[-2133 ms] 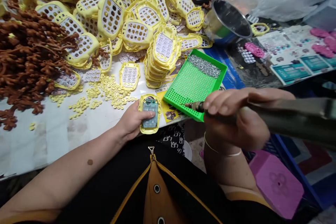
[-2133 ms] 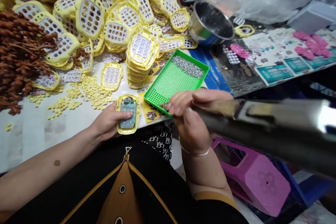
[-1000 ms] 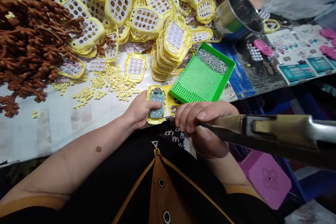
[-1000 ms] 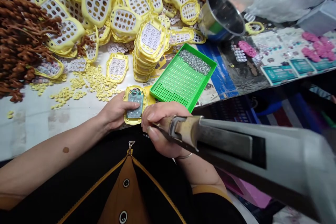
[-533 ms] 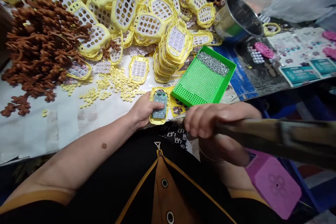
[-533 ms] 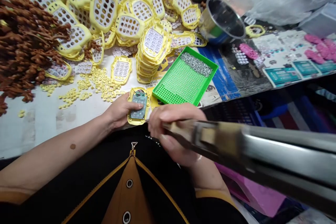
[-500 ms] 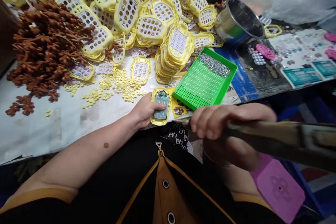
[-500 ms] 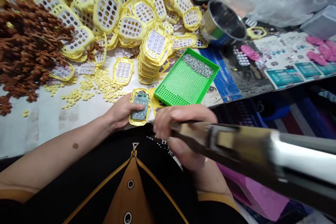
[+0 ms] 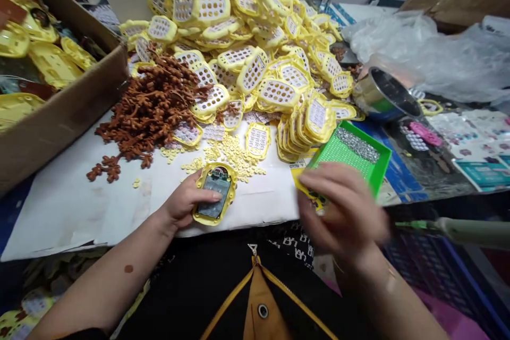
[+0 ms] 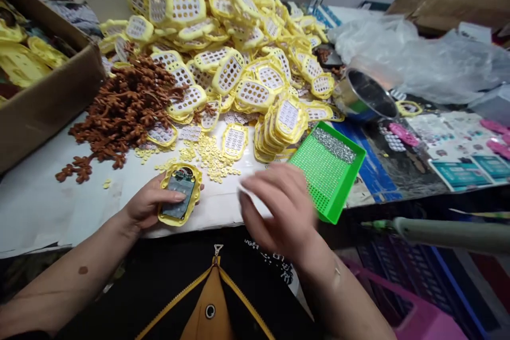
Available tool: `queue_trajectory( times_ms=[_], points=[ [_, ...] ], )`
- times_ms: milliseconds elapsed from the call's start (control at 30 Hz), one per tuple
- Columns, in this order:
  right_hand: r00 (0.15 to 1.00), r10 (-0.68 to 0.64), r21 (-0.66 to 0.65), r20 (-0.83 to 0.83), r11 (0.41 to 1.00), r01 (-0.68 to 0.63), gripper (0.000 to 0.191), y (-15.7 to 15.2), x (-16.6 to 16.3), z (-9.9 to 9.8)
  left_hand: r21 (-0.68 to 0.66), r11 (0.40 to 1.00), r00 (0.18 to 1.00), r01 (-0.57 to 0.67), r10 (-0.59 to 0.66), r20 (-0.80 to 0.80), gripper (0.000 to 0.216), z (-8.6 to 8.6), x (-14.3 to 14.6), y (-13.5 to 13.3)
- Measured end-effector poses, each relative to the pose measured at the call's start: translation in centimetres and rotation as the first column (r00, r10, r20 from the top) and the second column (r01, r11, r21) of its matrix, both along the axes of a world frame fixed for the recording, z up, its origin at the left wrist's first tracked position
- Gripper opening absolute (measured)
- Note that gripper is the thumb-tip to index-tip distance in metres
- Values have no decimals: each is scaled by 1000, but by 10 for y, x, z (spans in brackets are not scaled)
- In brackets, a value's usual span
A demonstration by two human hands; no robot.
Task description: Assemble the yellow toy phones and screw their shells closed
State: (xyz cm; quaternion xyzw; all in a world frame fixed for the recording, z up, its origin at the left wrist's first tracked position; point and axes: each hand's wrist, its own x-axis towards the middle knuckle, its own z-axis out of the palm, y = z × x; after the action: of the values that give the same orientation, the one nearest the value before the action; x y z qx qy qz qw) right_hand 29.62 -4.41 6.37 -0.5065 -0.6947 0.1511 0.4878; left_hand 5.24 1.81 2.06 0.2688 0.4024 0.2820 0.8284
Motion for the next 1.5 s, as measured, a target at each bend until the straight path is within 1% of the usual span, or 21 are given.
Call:
queue_trajectory(
  times_ms=[67,133,200,267,333,367,400,467,567,633,800,900,1000,1100,1167,1200,1267,1300,1333,1400,1500],
  points=[
    [944,66,-14,323,998,-65,16,48,-28,-11,-3,1000,999,-20,20,35,39,-3,-13,0],
    [828,141,-104,543,990,-100,21,94,-61,-20,-18,999,997,-42,43,64,39,-6,-21,-1],
    [769,203,-180,606,977,-116,25,128,-92,-27,-36,997,993,-65,68,96,38,-9,-26,-2],
    [652,227,-166,724,974,-156,23,147,-114,-32,-56,994,988,-90,96,124,39,-11,-28,-3],
    [542,233,-151,807,970,-191,22,155,-122,-35,-72,992,984,-100,110,138,40,-12,-29,-3],
    [522,254,-167,814,964,-209,23,157,-121,-36,-76,992,983,-100,111,143,41,-13,-29,-2],
    [540,287,-194,791,955,-225,26,158,-119,-36,-77,992,983,-97,107,149,41,-13,-29,-2],
    [651,326,-233,685,945,-228,33,163,-113,-35,-66,995,982,-81,90,165,41,-14,-28,0],
    [785,225,-205,577,970,-127,30,174,-117,-35,-34,998,982,-58,63,180,40,-15,-27,3],
    [790,162,-191,591,980,-58,27,183,-129,-38,-19,998,983,-60,62,174,40,-15,-28,5],
    [852,101,-165,513,986,-18,20,188,-143,-41,39,995,979,-91,82,185,41,-12,-34,5],
    [890,124,-182,439,982,-47,21,169,-127,-39,110,960,953,-259,235,190,39,-10,-37,2],
    [892,185,-207,414,973,-105,21,137,-107,-35,231,853,882,-468,435,180,37,-10,-37,-1],
    [889,273,-220,368,954,-202,35,104,-93,-34,371,856,929,-360,366,55,39,-13,-34,-2],
    [933,332,-238,139,926,-294,45,88,-88,-38,367,890,956,-270,294,-11,40,-15,-33,-2],
    [942,328,-262,-73,905,-335,49,81,-88,-42,323,907,959,-269,283,4,40,-16,-33,-2],
    [838,211,-342,-502,842,-417,50,71,-91,-53,199,929,949,-312,295,112,40,-17,-32,-2],
    [760,134,-379,-636,804,-459,46,66,-95,-59,148,934,939,-324,299,171,39,-17,-33,-2],
    [698,74,-406,-712,769,-495,40,62,-100,-65,119,941,933,-317,287,216,39,-17,-33,-2],
    [656,26,-430,-754,735,-524,31,56,-111,-77,115,959,939,-260,223,260,39,-17,-33,-3],
    [646,-24,-431,-763,764,-480,28,50,-123,-86,129,973,957,-194,158,244,39,-15,-31,-5]
  ],
)
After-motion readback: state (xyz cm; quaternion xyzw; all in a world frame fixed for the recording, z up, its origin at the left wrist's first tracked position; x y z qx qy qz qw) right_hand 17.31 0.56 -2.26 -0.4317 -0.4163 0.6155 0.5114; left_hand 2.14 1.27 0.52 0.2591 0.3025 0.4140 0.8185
